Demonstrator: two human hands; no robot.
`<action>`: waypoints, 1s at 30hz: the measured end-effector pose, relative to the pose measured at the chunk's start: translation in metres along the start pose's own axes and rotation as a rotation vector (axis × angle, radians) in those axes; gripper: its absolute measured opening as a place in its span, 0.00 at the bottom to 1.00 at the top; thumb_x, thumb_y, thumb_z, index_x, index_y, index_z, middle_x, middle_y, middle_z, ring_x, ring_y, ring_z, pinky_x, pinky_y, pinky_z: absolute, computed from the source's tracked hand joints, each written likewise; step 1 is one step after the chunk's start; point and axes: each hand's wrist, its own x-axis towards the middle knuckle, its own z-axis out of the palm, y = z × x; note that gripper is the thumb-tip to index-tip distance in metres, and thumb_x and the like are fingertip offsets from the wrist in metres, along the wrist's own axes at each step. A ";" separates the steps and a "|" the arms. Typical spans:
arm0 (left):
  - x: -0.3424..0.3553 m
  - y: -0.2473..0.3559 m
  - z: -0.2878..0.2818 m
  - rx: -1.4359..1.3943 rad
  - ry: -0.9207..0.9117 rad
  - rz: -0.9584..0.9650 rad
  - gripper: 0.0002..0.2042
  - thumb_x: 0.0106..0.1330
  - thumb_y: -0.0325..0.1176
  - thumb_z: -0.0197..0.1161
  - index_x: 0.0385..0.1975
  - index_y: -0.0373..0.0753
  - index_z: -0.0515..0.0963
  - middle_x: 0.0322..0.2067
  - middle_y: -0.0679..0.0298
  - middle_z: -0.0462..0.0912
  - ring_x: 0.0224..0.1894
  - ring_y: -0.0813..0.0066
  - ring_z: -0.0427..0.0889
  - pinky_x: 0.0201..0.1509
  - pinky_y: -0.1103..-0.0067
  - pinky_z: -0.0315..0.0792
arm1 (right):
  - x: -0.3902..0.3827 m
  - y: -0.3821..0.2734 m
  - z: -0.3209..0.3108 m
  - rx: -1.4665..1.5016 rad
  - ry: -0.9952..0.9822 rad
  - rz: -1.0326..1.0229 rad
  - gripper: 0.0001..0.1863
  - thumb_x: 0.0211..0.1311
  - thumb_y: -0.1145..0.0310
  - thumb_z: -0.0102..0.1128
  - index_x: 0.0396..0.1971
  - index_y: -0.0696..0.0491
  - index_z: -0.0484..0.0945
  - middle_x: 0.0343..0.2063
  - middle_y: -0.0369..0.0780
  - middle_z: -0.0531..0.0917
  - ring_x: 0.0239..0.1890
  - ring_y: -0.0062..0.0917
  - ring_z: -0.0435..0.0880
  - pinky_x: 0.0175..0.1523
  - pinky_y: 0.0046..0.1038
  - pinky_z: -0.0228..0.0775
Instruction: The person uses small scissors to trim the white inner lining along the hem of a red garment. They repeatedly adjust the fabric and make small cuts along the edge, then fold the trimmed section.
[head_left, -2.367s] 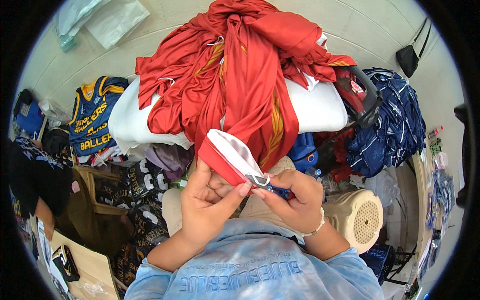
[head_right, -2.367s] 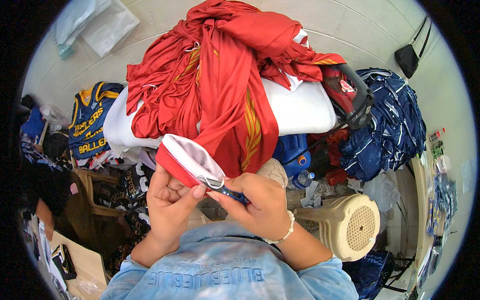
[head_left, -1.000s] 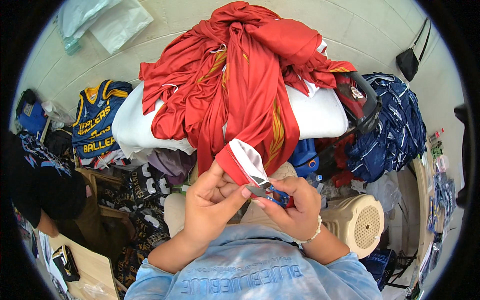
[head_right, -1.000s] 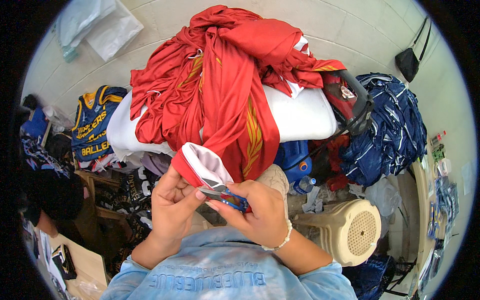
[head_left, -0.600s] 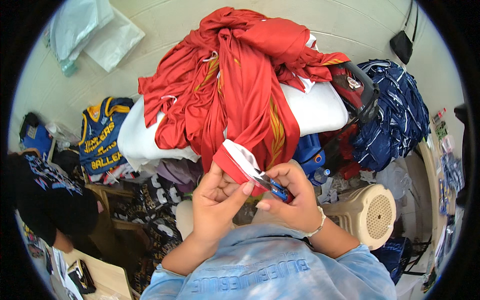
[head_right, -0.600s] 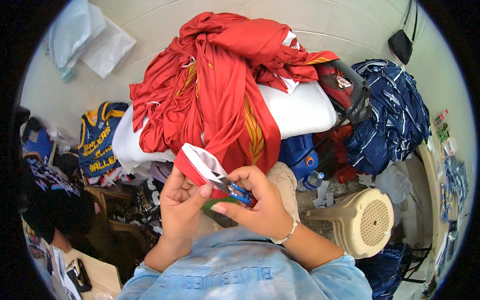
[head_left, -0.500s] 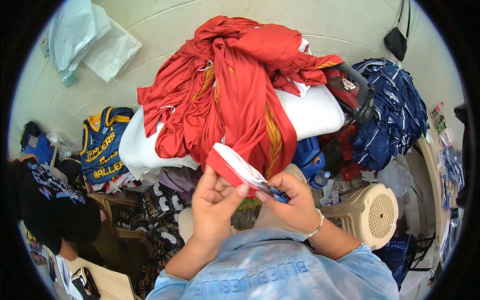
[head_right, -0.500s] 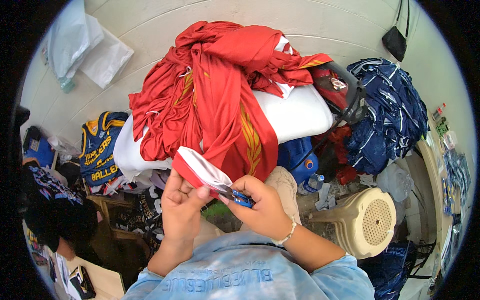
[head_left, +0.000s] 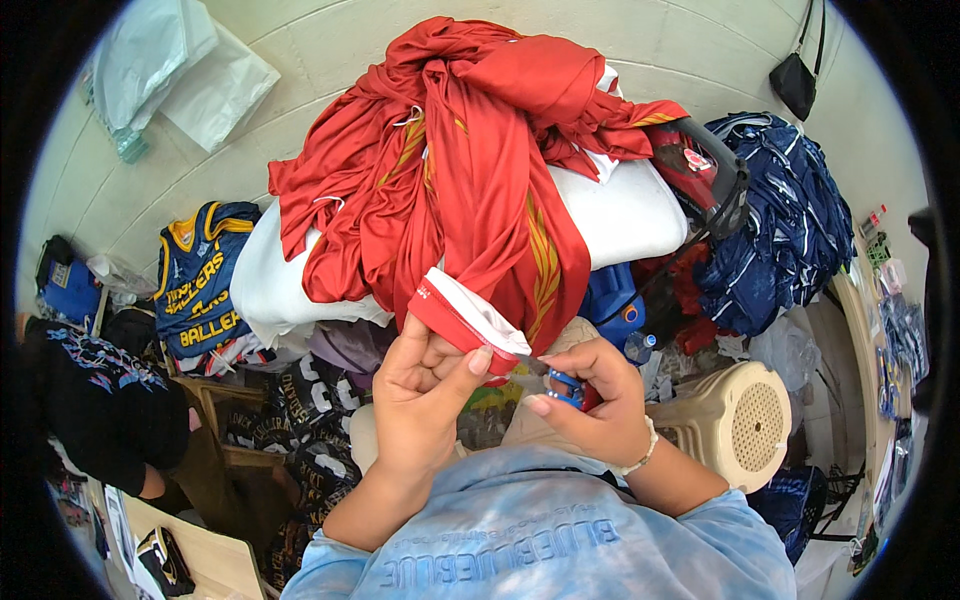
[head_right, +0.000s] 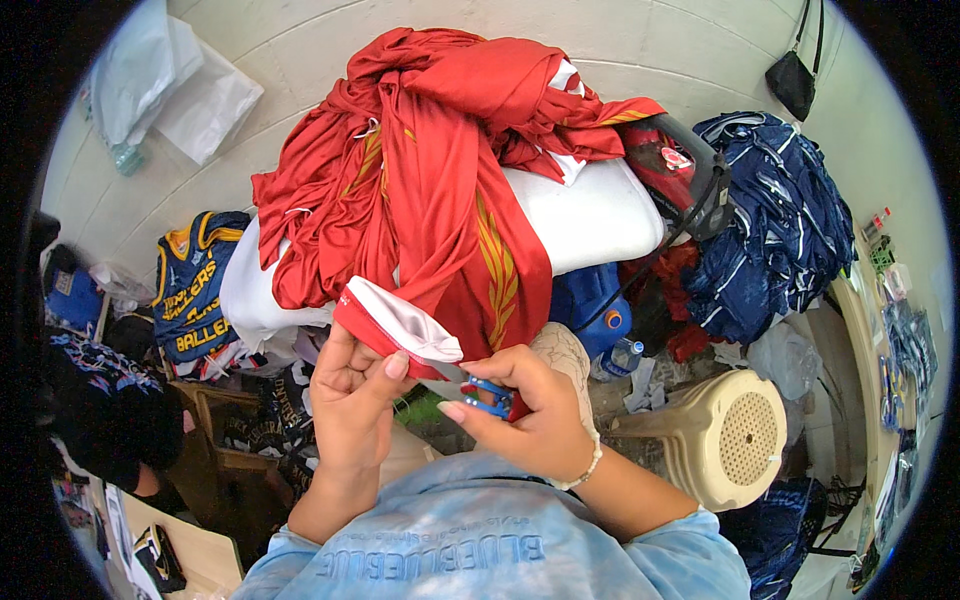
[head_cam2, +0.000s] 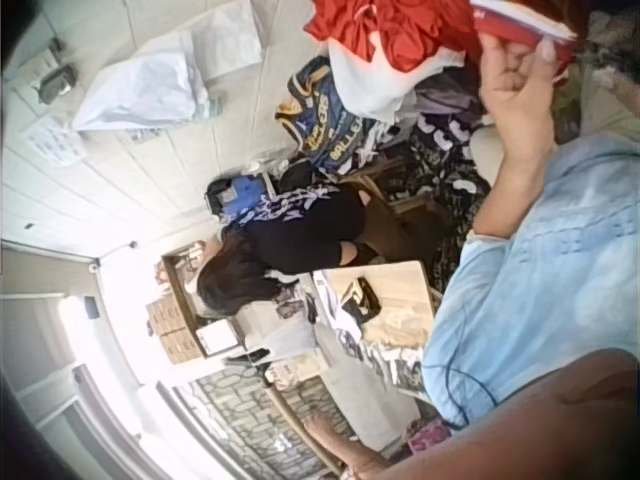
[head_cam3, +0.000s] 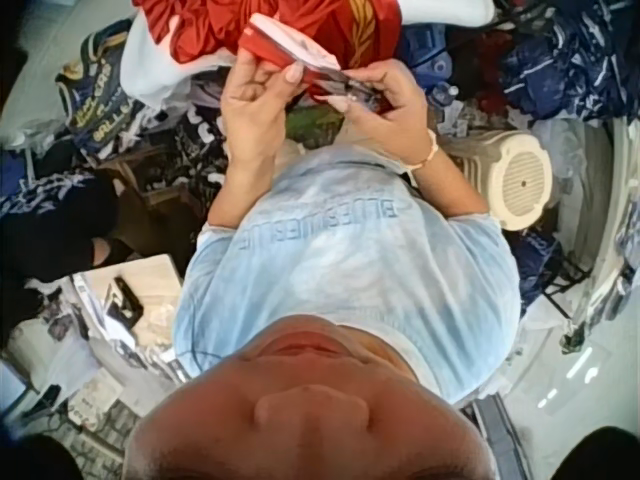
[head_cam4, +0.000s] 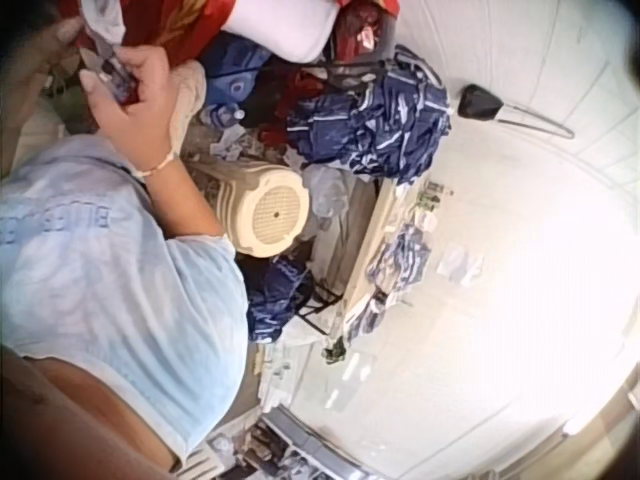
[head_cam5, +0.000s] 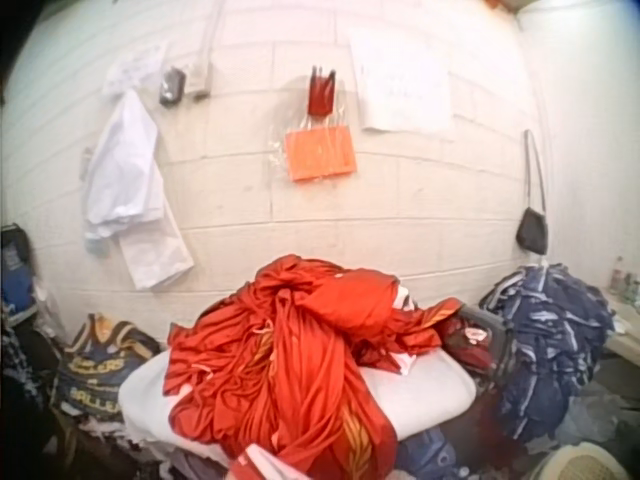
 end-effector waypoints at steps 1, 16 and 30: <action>0.000 0.000 0.000 0.000 -0.013 -0.007 0.25 0.62 0.16 0.57 0.60 0.29 0.62 0.45 0.57 0.80 0.47 0.73 0.80 0.53 0.78 0.72 | 0.000 -0.001 0.002 0.011 0.030 0.051 0.18 0.48 0.71 0.74 0.37 0.58 0.77 0.29 0.35 0.80 0.29 0.13 0.78 0.33 0.17 0.69; -0.004 0.001 0.001 0.039 -0.056 0.021 0.23 0.62 0.15 0.56 0.59 0.27 0.63 0.45 0.55 0.80 0.48 0.73 0.80 0.53 0.80 0.72 | 0.014 -0.004 0.006 -0.103 0.034 -0.086 0.17 0.48 0.71 0.74 0.37 0.58 0.77 0.27 0.37 0.80 0.26 0.14 0.78 0.29 0.18 0.67; -0.006 0.003 0.003 0.109 -0.014 0.026 0.23 0.61 0.16 0.58 0.58 0.28 0.64 0.44 0.57 0.80 0.46 0.76 0.80 0.53 0.81 0.72 | 0.018 -0.006 0.014 0.134 0.103 0.077 0.13 0.53 0.72 0.71 0.32 0.57 0.74 0.24 0.32 0.77 0.25 0.10 0.72 0.29 0.16 0.63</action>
